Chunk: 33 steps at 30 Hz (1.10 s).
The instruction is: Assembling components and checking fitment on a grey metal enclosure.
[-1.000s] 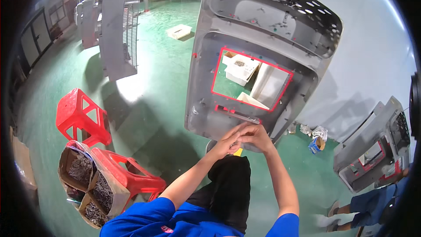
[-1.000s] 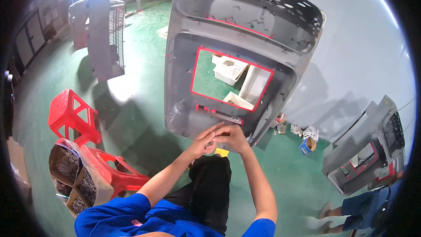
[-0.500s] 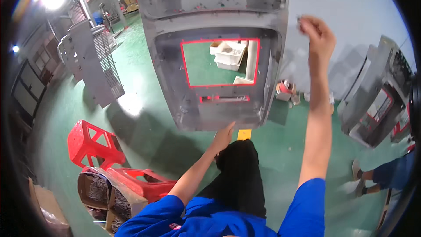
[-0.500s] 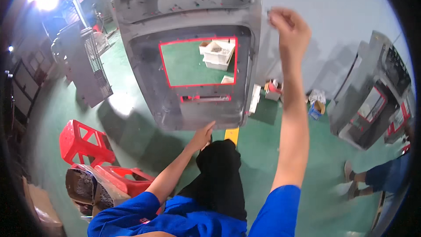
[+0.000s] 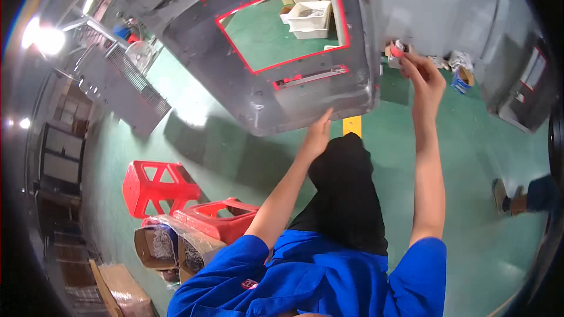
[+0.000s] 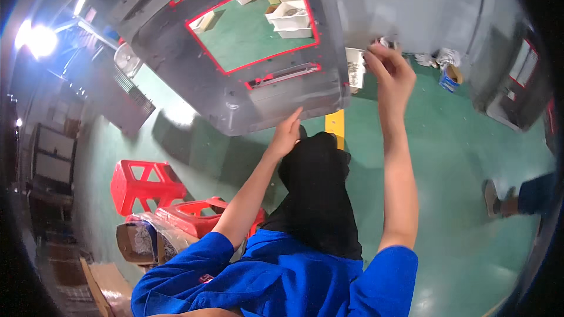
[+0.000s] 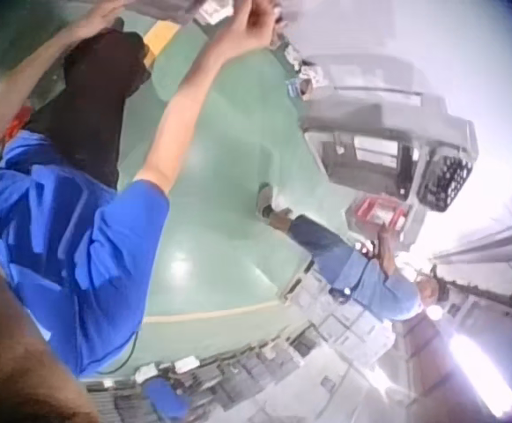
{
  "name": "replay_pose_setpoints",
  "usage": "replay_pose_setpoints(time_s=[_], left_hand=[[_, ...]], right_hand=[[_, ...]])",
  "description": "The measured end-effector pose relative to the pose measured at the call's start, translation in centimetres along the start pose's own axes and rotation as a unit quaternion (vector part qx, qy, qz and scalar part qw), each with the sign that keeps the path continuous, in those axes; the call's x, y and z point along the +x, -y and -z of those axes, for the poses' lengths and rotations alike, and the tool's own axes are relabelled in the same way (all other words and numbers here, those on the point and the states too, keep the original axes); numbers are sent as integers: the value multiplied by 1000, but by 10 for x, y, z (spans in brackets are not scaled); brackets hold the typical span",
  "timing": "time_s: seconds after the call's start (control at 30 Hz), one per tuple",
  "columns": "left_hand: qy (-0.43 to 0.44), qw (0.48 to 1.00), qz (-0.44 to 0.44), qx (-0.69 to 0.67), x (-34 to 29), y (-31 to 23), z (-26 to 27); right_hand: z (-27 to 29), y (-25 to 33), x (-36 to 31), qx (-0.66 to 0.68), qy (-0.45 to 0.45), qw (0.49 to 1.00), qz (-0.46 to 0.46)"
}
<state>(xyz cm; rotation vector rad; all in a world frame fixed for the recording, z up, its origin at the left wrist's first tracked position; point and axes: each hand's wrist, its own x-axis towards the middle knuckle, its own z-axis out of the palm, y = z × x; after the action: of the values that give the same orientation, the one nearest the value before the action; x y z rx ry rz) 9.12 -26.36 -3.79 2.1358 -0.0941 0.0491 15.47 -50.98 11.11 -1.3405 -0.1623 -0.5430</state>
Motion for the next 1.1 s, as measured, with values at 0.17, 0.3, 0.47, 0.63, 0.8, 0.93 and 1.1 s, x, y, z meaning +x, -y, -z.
replay_pose_setpoints(time_s=[0.17, 0.3, 0.47, 0.63, 0.8, 0.93, 1.1], left_hand=[[-8, 999, -20, 41, 2, -10, -6], [4, 999, -8, 33, 6, -26, -10], [-7, 999, -32, 17, 13, -33, -18], [-72, 996, 5, -58, -5, -54, -15], [-4, 860, 92, -501, -7, -65, -14], [29, 650, 144, -746, -14, -62, -9], [-19, 530, 117, -840, -27, -55, -20]], right_hand=[[-5, -36, -56, -18, 47, 998, -46], [-22, -53, -79, -213, 128, 969, -17], [-27, -89, -83, -346, 187, 913, 111], [-25, -108, -75, -384, 202, 889, 150], [-31, -127, -60, -375, 204, 884, 192], [-48, -142, -56, -358, 218, 896, 147], [-81, -139, -48, -290, 250, 921, 65]])
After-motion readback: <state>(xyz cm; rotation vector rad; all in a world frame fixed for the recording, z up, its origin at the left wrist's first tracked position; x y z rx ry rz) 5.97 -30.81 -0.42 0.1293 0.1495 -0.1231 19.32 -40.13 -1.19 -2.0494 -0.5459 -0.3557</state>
